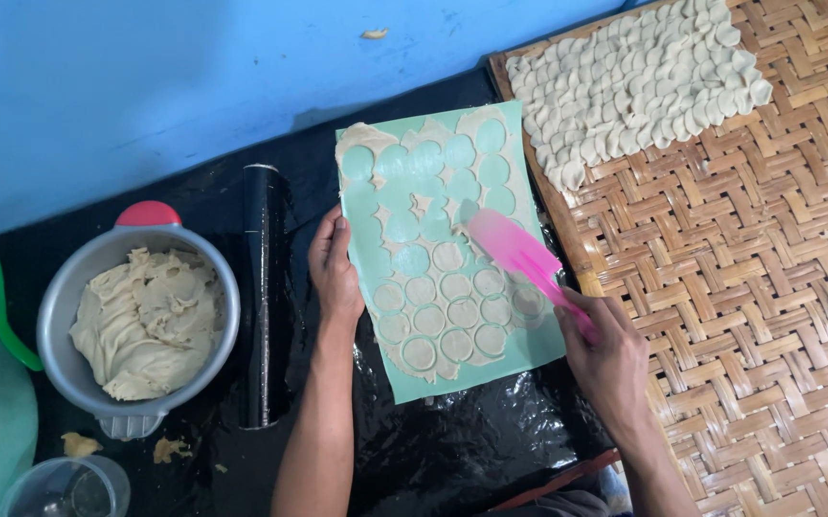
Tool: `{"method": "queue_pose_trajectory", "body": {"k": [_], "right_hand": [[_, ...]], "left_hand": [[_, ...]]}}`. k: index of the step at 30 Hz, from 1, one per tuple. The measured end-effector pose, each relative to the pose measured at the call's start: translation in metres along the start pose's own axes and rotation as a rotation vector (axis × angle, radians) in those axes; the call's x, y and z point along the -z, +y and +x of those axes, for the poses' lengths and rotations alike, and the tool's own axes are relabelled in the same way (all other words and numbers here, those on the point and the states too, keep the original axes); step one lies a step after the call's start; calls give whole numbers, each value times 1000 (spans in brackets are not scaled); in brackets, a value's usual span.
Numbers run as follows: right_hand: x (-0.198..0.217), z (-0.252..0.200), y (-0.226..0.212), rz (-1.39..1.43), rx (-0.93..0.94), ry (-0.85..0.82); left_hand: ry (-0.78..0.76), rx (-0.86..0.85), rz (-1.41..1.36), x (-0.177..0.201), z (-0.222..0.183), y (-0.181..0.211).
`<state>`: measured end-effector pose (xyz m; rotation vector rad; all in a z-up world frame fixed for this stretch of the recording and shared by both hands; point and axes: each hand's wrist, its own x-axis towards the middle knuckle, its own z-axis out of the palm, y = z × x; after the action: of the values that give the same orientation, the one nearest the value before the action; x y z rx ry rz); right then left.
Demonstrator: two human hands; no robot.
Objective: The person scrapes dough off a stencil using a spatula and سپس uses a rolling pin to flatten a lump of dough on a workspace.
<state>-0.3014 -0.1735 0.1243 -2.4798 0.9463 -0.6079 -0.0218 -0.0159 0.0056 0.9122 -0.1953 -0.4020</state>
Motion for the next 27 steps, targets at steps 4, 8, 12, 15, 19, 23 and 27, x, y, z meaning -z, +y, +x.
{"method": "queue_pose_trajectory", "body": {"k": [4, 8, 12, 15, 19, 23, 27], "right_hand": [[6, -4, 3, 20, -33, -58], [-3, -2, 17, 47, -47, -116], [-12, 5, 27, 151, -35, -199], [-15, 5, 40, 160, -51, -193], [-13, 6, 41, 160, -74, -270], [-14, 6, 49, 237, -230, -360], [-12, 5, 50, 404, -322, -400]], "left_hand": [[18, 3, -3, 3, 1, -4], [19, -3, 18, 3, 0, -4], [22, -8, 28, 2, -1, -4], [6, -14, 35, -3, -2, 2], [-10, -7, 6, 0, -2, -1], [4, -3, 13, -1, -1, 1], [22, 7, 19, 0, 0, 0]]}}
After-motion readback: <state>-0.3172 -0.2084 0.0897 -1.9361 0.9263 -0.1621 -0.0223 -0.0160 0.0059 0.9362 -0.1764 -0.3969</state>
